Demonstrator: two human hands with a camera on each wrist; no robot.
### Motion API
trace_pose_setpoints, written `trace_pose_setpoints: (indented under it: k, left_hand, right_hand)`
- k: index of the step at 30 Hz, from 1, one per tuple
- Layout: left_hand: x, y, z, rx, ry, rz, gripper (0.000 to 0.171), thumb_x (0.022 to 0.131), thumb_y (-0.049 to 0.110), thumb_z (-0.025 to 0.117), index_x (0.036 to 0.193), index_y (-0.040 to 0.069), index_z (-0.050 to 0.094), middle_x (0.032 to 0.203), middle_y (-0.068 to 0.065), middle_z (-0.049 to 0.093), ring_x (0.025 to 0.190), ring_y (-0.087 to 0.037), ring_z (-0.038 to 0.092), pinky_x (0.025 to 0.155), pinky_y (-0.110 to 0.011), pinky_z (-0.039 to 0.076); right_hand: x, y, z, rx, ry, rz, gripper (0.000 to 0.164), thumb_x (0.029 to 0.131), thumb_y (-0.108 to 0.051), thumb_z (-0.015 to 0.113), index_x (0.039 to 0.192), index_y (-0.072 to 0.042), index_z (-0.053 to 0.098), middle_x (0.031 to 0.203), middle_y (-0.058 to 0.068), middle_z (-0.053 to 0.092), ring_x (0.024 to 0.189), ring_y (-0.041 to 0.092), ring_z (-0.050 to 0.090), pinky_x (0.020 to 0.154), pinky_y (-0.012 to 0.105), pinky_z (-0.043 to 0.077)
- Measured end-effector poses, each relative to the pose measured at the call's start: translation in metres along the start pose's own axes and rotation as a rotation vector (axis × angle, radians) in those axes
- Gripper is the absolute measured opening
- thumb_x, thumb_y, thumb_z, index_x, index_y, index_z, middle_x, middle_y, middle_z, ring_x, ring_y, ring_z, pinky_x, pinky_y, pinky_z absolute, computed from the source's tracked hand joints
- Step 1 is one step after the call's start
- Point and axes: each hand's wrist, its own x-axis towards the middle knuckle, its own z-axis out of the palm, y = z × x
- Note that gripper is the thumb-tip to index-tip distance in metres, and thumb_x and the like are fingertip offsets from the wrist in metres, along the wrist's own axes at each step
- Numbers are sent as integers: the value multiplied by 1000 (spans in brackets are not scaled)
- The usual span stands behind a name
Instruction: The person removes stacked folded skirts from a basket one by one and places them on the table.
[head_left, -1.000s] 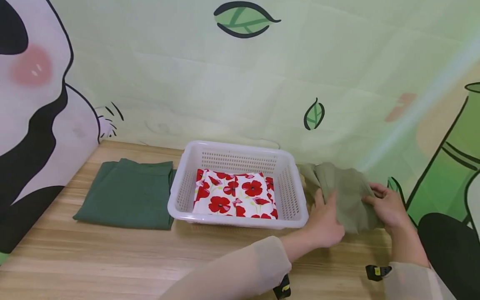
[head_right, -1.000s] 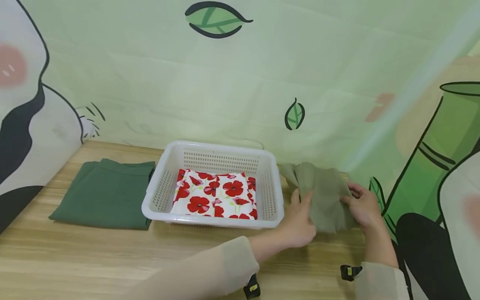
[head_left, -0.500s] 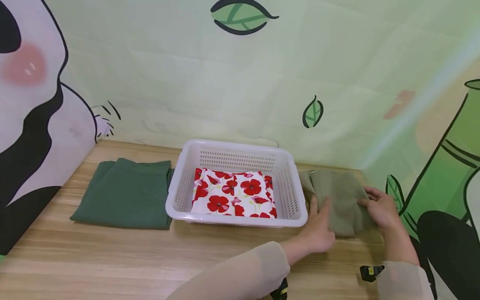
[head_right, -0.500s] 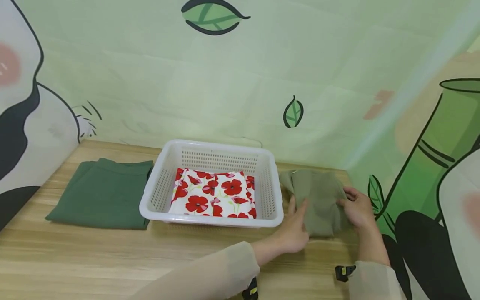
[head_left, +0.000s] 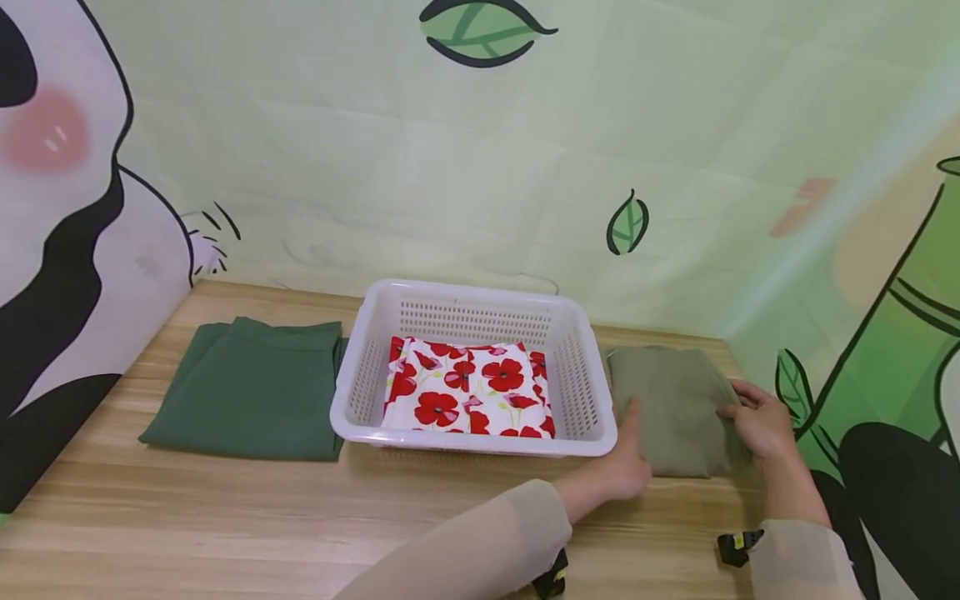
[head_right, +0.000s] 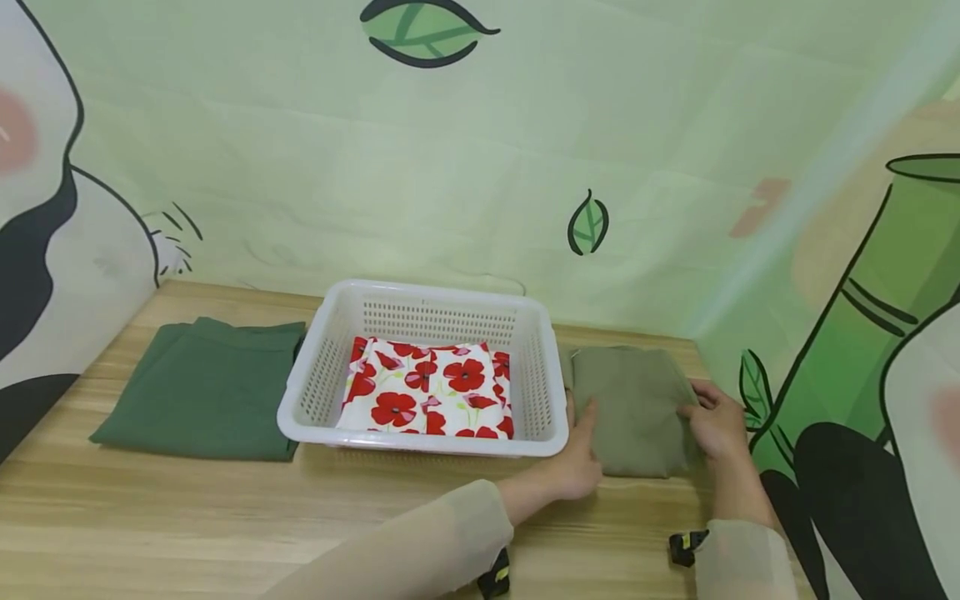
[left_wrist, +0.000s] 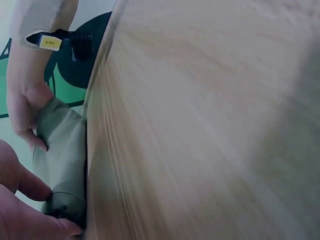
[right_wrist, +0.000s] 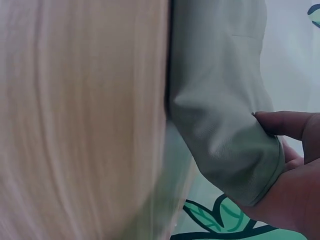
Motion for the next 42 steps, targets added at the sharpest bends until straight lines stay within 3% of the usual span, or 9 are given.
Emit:
trace_pose_setpoints:
  k: [4,8,11,14,19,30,36,42]
  left_hand:
    - [1,-2,-2,-62,-33,16,94,85,-11,56,166,4,9,173,-15,18,159,-22,19,129,-30,17]
    - [1,-1,0,-85,-16,15,95,85,-10,56,166,4,8,173,-16,18,159,-21,20,129,-30,17]
    - [-3,1,1,4,23,-1,93,87,-2,59,167,9,11,174,-15,9,161,-23,10,130,-32,14]
    - [-8,4,2,120,51,5,91,89,8,62,167,13,16,175,-14,-2,162,-25,0,130,-32,16]
    - [-17,12,1,208,57,40,87,91,18,62,167,16,19,176,-9,-5,163,-24,2,128,-31,23]
    - [-24,22,3,384,0,109,75,99,31,56,166,17,24,175,-5,13,162,-27,9,129,-40,23]
    - [-33,32,-1,415,-50,171,71,104,36,50,167,20,20,174,-2,15,162,-25,12,129,-42,24]
    - [-35,39,-7,378,-104,244,68,108,37,44,167,20,15,174,4,16,161,-16,15,128,-35,23]
  right_hand:
    - [0,4,-1,-33,-19,-19,58,102,-12,56,156,1,41,153,32,46,128,38,52,86,32,45]
    - [-1,6,-2,-82,-62,-38,59,103,-14,54,157,3,37,154,36,41,132,49,47,93,45,48]
    - [-2,4,-3,-119,-120,-29,64,105,-21,50,160,4,29,158,40,32,139,56,39,104,61,44]
    - [-2,0,-3,-164,-165,-19,69,107,-27,48,161,7,20,161,42,22,144,59,31,113,68,36]
    - [-3,-7,-2,-231,-180,-2,76,107,-32,48,161,8,13,162,42,15,147,60,25,117,69,31]
    - [-9,-22,-1,-263,-192,2,84,107,-39,47,161,9,4,161,45,11,147,62,20,116,70,30]
    - [-16,-38,-4,-240,-219,-30,90,107,-46,46,163,5,0,163,44,5,148,63,16,116,73,27]
    - [-24,-56,-4,-193,-253,-72,93,106,-51,47,165,0,-4,165,41,2,149,63,14,114,75,26]
